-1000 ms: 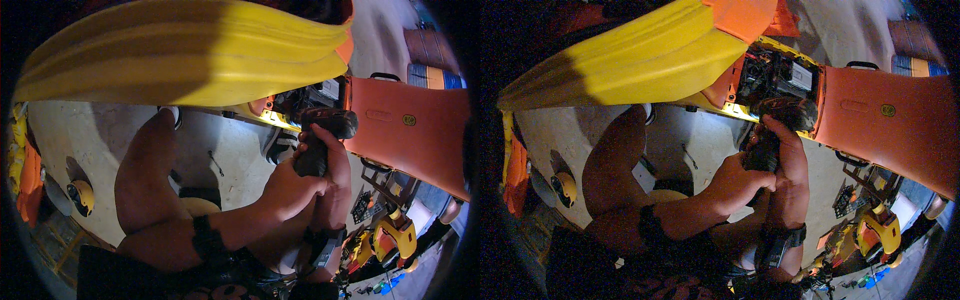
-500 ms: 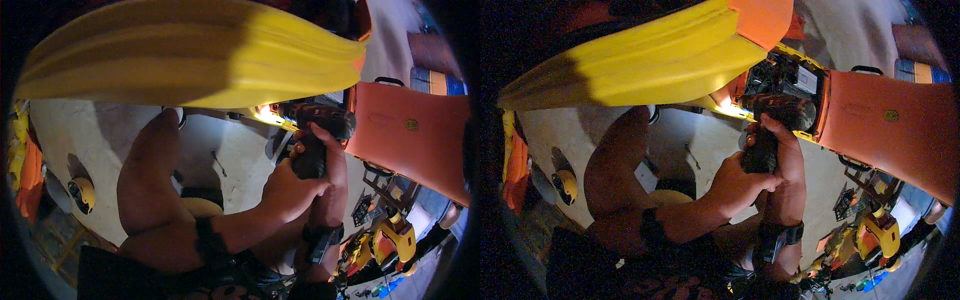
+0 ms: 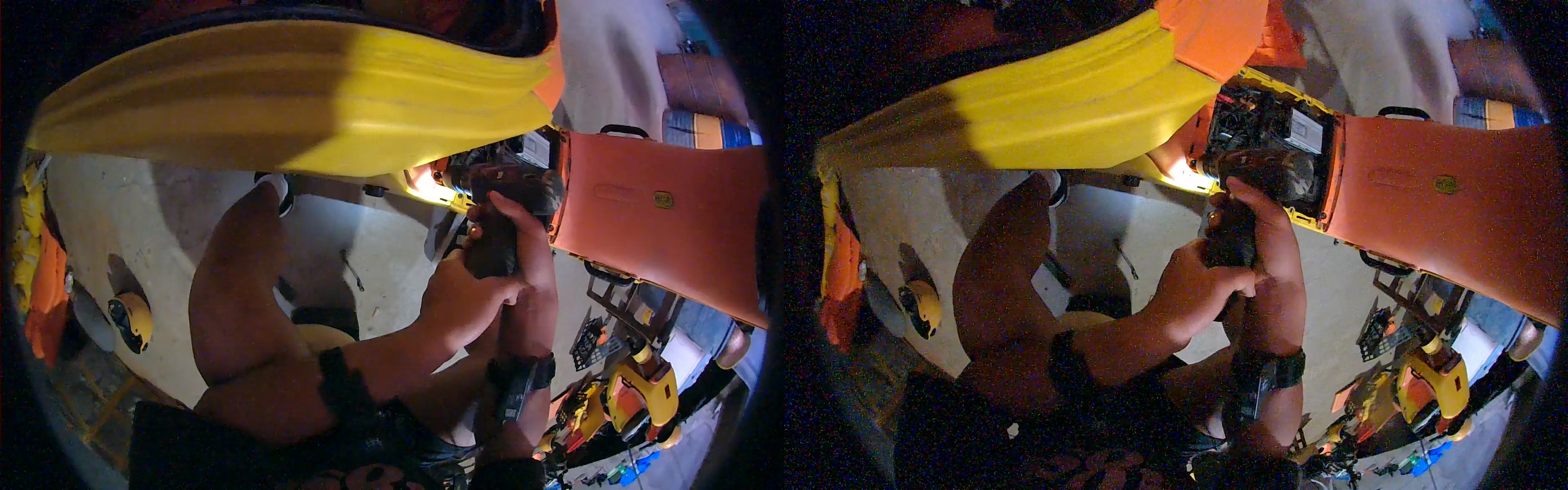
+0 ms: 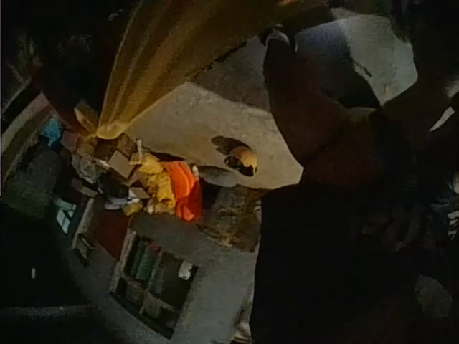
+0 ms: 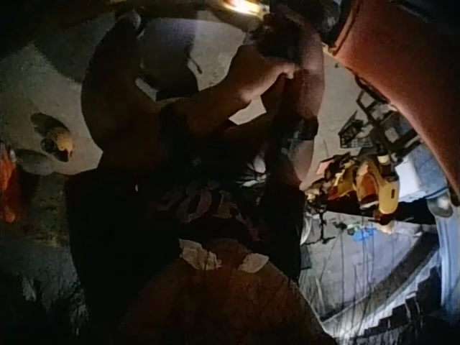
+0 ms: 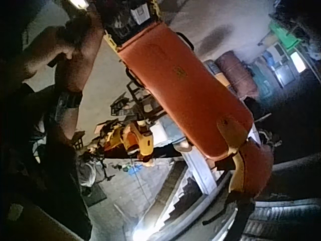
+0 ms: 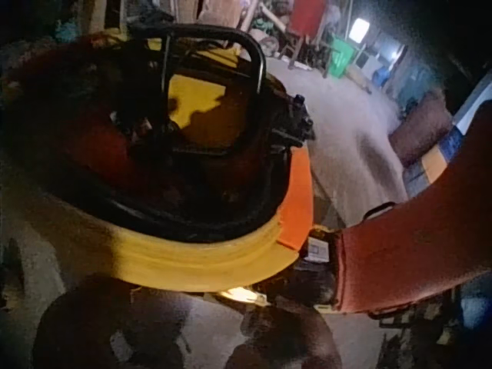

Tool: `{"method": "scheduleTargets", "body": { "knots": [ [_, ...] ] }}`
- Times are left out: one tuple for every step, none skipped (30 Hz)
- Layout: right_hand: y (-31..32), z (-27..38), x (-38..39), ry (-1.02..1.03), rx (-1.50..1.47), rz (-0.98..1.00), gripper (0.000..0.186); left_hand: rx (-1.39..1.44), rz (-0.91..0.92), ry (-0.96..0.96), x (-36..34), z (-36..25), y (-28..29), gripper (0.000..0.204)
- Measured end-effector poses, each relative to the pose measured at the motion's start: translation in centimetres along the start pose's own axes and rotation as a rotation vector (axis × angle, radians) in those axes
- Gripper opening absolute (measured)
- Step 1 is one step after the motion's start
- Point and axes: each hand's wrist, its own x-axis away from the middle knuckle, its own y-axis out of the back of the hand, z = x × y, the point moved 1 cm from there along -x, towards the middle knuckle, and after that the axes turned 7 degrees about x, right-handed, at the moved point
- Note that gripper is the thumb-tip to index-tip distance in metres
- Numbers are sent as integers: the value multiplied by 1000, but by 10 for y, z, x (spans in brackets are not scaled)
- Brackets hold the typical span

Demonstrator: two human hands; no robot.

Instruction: Use a power drill to remove screws and access the battery or electronics compartment of a yellow scooter.

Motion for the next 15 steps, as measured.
{"method": "scheduleTargets", "body": {
  "knots": [
    [1,-1,-1,-6,-2,6,29,48,15,1,0,0,-1,24],
    [0,1,1,-7,-5,13,30,93,33,-2,1,-2,-2,24],
    [-1,2,3,-8,-9,19,30,81,14,4,3,-3,-3,24],
    [0,3,2,-12,-10,10,30,68,-6,10,4,-5,-3,24],
    [2,0,-4,-24,-9,1,31,57,-30,21,2,-3,-2,24],
    [2,-2,-8,-36,-9,-8,31,76,-16,21,1,-2,0,23],
    [2,-3,-8,-22,2,-1,31,96,0,20,0,0,2,23],
    [0,-3,-7,-8,12,6,31,114,14,21,0,0,2,22],
    [-2,-1,-5,5,22,13,31,115,2,29,0,1,0,22],
    [-3,2,-1,7,27,6,31,117,-10,36,0,1,-3,22],
    [-5,5,4,4,30,1,31,117,-25,48,1,1,-4,22],
    [-5,5,5,0,33,-5,31,122,-32,32,1,1,-5,22],
    [-3,4,2,-7,34,-4,30,127,-39,16,1,0,-6,22],
    [-1,6,3,-7,38,-3,30,134,-41,-6,4,-3,-9,22],
    [0,7,3,-7,43,-1,30,141,-44,5,5,-3,-10,23]
  ]
}}
